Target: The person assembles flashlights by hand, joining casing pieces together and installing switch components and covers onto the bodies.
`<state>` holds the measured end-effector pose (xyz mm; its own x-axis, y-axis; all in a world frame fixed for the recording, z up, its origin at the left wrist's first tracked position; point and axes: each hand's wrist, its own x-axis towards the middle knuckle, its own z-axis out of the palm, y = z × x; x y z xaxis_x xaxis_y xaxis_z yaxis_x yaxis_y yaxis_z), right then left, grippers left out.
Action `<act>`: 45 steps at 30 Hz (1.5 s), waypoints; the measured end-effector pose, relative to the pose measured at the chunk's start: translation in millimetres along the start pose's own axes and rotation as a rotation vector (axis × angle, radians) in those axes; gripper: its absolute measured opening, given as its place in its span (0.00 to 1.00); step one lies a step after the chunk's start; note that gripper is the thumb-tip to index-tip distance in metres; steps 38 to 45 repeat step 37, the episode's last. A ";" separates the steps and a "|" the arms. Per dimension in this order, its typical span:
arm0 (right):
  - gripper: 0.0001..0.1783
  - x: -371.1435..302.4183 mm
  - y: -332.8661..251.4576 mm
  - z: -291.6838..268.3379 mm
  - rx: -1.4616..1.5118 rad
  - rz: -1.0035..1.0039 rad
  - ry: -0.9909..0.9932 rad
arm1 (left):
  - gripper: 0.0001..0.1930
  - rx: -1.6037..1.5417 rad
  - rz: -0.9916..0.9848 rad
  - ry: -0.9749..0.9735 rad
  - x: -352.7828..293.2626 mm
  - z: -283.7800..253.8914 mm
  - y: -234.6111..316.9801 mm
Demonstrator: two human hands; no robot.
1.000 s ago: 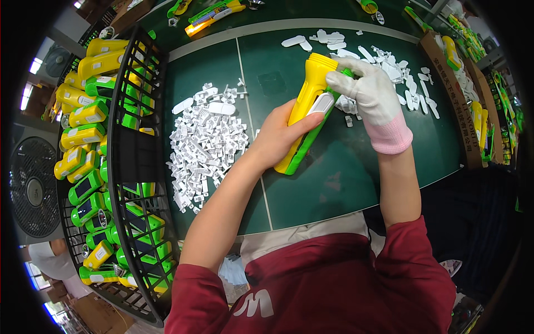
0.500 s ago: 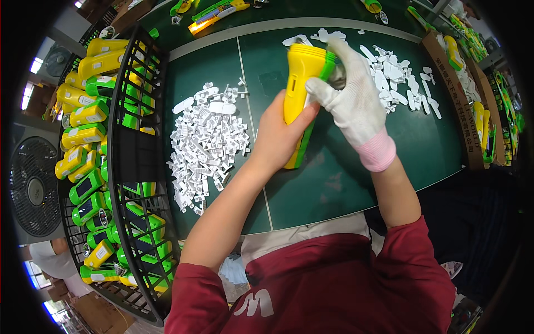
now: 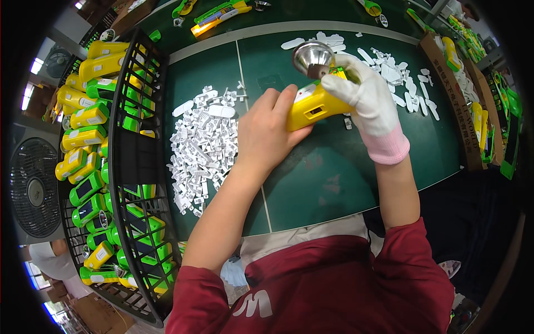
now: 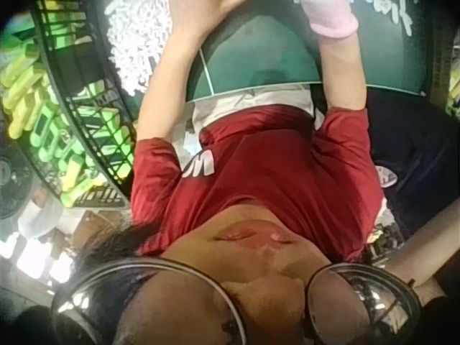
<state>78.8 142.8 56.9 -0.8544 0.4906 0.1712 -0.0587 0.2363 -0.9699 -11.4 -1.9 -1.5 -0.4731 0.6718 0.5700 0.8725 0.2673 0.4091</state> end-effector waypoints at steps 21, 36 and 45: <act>0.14 -3.5 11.1 20.4 0.406 -0.219 0.416 | 0.31 -0.037 0.013 0.048 1.5 0.6 7.3; 0.28 12.5 41.7 -0.9 0.431 0.071 0.269 | 0.34 -0.009 -0.127 0.229 1.8 3.3 0.2; 0.32 13.0 53.6 3.1 0.529 -0.059 0.184 | 0.35 0.004 -0.146 0.225 1.9 4.0 -0.9</act>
